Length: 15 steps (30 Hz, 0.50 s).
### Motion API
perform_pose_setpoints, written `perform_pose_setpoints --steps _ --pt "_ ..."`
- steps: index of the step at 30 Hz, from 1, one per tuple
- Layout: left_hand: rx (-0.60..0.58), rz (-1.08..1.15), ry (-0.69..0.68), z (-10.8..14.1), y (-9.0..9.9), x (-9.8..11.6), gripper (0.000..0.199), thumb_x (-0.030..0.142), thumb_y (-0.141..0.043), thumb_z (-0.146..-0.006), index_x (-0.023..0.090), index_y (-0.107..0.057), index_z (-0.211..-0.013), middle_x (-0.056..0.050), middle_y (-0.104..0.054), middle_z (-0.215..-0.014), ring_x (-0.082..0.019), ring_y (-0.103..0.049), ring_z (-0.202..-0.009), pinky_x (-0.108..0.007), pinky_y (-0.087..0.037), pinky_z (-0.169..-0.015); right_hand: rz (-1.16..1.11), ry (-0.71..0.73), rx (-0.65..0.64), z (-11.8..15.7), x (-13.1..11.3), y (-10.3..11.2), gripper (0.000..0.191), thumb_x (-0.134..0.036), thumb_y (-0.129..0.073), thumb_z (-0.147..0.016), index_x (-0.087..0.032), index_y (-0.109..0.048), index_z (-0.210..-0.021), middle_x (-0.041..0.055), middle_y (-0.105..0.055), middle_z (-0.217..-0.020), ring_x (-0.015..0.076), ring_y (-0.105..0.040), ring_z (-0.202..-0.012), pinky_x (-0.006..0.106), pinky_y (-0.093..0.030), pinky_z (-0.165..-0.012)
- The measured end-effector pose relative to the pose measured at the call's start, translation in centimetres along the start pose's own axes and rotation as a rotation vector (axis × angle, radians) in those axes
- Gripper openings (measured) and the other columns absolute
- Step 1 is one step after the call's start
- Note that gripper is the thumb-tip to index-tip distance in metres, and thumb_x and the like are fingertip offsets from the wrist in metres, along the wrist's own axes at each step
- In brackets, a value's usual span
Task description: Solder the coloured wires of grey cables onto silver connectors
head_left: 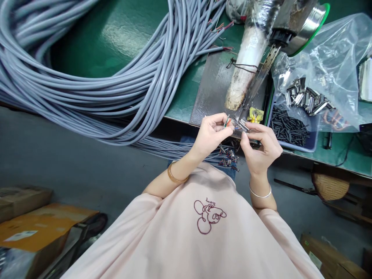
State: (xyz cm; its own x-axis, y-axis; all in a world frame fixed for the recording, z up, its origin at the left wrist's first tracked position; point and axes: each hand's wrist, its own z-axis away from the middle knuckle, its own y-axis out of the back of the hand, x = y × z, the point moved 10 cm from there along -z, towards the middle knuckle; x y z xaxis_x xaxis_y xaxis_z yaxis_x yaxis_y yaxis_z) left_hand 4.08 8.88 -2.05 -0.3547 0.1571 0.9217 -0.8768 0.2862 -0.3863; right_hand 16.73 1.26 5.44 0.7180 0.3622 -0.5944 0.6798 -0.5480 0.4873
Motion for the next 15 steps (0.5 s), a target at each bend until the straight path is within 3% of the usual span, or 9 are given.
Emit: perform_pose_setpoints --steps 7,15 --pt "0.017 -0.007 -0.007 0.42 0.1 -0.17 0.019 0.023 -0.072 -0.078 0.015 -0.056 -0.07 0.003 -0.059 -0.07 -0.001 -0.044 -0.05 -0.015 -0.04 -0.049 -0.061 -0.107 -0.001 0.13 0.68 -0.28 0.011 -0.016 -0.069 -0.086 -0.025 -0.064 -0.082 -0.0002 -0.076 -0.097 0.0178 -0.073 -0.091 0.038 -0.063 -0.081" --pt "0.078 -0.071 -0.084 0.71 0.28 0.59 0.019 0.017 -0.067 -0.079 0.017 -0.052 -0.069 0.003 -0.054 -0.069 -0.005 -0.046 -0.057 -0.017 -0.041 -0.054 -0.017 -0.027 -0.006 0.17 -0.02 -0.4 0.012 -0.016 -0.069 -0.085 -0.025 -0.062 -0.081 -0.0001 -0.075 -0.1 0.0175 -0.072 -0.091 0.037 -0.061 -0.078"
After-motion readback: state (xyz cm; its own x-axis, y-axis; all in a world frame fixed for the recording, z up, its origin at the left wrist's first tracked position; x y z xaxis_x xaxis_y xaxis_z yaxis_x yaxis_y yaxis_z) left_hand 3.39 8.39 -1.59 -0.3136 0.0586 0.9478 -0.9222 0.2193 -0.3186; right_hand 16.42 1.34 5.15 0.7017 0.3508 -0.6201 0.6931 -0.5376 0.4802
